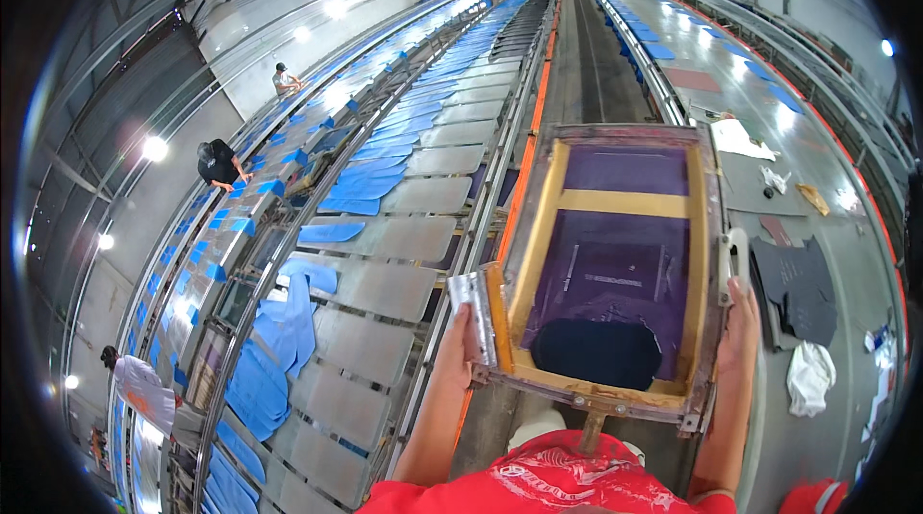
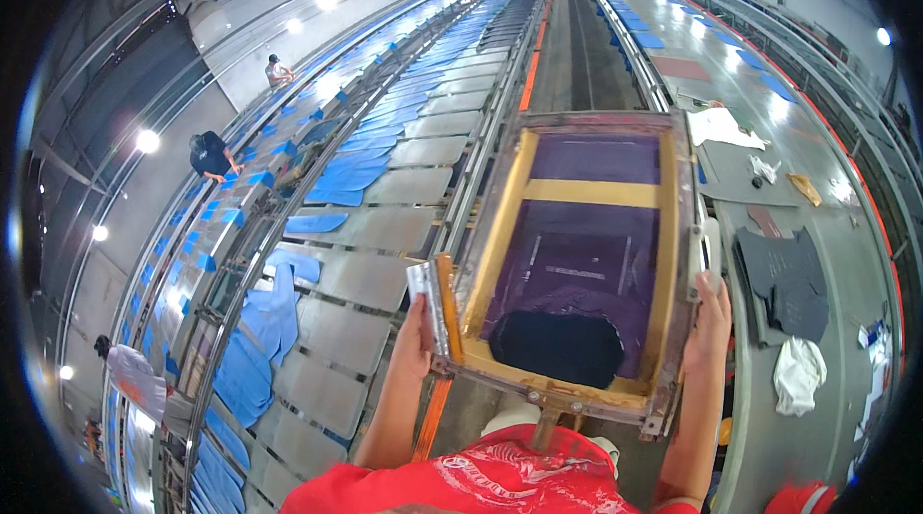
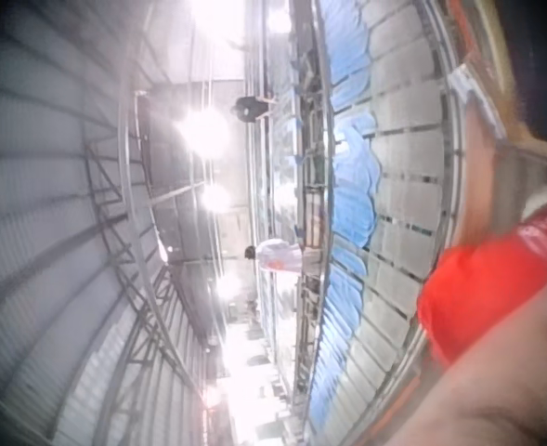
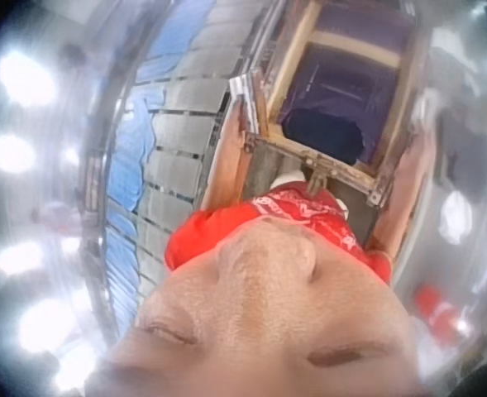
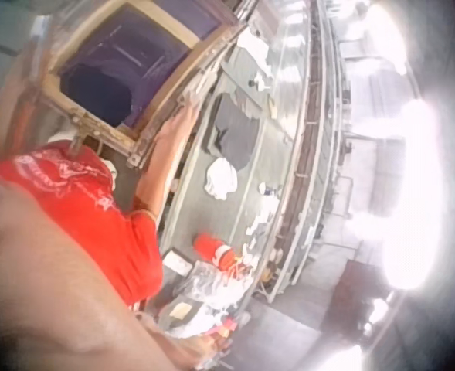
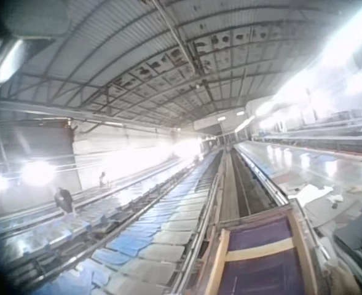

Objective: The person holds a screen printing frame and uses a squeegee to spread dark ink across the mesh. The person repeatedly pulls the squeegee across the screen to distribute the ink evenly, then briefly repositions the frame before continuing the process.

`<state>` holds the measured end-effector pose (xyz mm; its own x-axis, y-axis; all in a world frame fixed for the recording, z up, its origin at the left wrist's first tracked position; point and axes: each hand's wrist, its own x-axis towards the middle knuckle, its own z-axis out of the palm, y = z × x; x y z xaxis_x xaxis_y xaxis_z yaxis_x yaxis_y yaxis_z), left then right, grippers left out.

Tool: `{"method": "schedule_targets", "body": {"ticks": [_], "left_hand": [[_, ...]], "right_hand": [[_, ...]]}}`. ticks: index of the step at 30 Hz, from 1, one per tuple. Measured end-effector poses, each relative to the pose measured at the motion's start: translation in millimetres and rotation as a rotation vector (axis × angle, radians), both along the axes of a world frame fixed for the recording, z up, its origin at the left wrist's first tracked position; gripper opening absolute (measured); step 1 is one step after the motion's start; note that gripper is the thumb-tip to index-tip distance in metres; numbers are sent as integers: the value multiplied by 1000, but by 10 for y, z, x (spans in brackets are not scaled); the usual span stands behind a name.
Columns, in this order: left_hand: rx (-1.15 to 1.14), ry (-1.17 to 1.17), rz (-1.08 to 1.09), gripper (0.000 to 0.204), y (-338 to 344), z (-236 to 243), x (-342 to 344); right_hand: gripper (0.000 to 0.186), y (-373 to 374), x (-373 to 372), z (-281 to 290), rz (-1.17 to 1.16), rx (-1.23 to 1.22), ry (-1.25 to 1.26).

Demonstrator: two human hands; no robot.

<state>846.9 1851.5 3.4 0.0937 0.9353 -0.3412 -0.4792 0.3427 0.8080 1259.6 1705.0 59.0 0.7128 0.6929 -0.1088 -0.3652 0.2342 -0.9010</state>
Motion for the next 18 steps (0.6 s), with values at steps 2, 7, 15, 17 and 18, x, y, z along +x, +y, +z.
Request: {"method": "schedule_targets", "body": {"ticks": [2, 7, 15, 17, 18], "left_hand": [[35, -26, 28, 49, 423, -121, 45], [-18, -91, 163, 45, 1427, -268, 188], [51, 78, 261, 46, 3637, -284, 853], [58, 58, 193, 50, 4237, -198, 1079], [41, 58, 136, 53, 4507, -173, 1236]], "right_hand": [[62, 671, 144, 22, 33, -28, -2], [36, 2296, 358, 112, 246, 32, -3], [33, 4572, 990, 236, 258, -38, -37], [37, 5013, 1206, 304, 173, -40, -21], [37, 5162, 1333, 304, 164, -32, 4]]}}
